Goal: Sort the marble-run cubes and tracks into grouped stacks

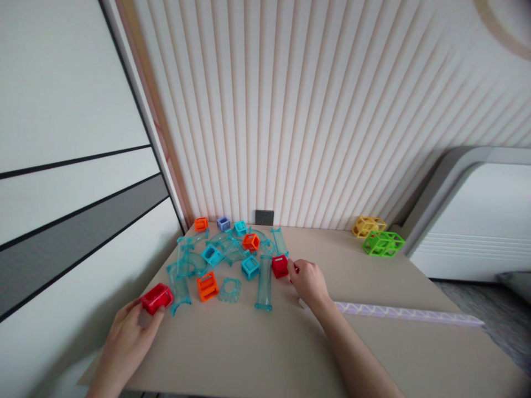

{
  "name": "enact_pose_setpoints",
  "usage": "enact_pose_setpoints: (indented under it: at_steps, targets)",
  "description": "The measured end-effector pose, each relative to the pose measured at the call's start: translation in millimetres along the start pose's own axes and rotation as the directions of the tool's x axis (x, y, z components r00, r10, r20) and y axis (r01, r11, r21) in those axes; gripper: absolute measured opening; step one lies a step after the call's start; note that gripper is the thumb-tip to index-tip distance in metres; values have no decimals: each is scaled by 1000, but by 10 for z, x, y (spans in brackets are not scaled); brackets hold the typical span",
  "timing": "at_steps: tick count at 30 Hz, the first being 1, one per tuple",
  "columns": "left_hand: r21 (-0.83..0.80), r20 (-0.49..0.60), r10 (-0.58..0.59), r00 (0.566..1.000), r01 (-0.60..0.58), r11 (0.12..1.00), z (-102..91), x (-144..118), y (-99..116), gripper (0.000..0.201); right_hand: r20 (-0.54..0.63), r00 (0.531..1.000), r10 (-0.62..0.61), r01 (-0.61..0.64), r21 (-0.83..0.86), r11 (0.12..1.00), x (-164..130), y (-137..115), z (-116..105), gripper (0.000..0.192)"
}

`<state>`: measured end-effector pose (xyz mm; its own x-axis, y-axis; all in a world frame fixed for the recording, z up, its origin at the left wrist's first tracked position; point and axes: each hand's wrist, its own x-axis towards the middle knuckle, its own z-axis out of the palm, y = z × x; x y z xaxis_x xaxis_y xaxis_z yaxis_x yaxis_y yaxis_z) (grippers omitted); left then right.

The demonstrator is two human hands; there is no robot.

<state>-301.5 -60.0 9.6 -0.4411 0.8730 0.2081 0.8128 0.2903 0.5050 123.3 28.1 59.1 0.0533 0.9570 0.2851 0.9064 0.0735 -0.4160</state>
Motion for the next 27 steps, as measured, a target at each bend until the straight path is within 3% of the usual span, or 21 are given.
enact_pose_setpoints:
  at_steps: [7, 10, 12, 14, 15, 17, 22, 27]
  targets:
    - [18, 24, 35, 999, -36, 999, 28, -7, -27, 64, -23, 999, 32, -32, 19, 999, -2, -18, -48, 51]
    - [32, 23, 46, 999, -47, 998, 58, -21, -54, 68, -87, 991, 106, -83, 237, 968, 41, 18, -75, 56]
    - [19, -11, 78, 997, -78, 997, 83, -41, -59, 74, -47, 962, 268, -195, 567, 800, 99, 68, -74, 54]
    - [7, -68, 114, 991, -114, 993, 114, -64, -59, 83, 82, 912, 401, -298, 805, 513, 180, 118, -62, 55]
    - [7, -99, 128, 987, -128, 992, 132, -74, -59, 86, 138, 893, 427, -322, 859, 397, 229, 137, -56, 57]
    - [19, -139, 155, 978, -154, 988, 166, -89, -61, 91, 183, 888, 422, -330, 893, 308, 352, 148, -39, 60]
    - [78, -131, 215, 968, -206, 975, 224, -122, -73, 90, 139, 927, 348, -269, 895, 357, 824, -33, 102, 54]
    - [203, -112, 322, 940, -295, 934, 275, -151, -80, 86, 37, 966, 257, -190, 777, 600, 1354, -373, 444, 40]
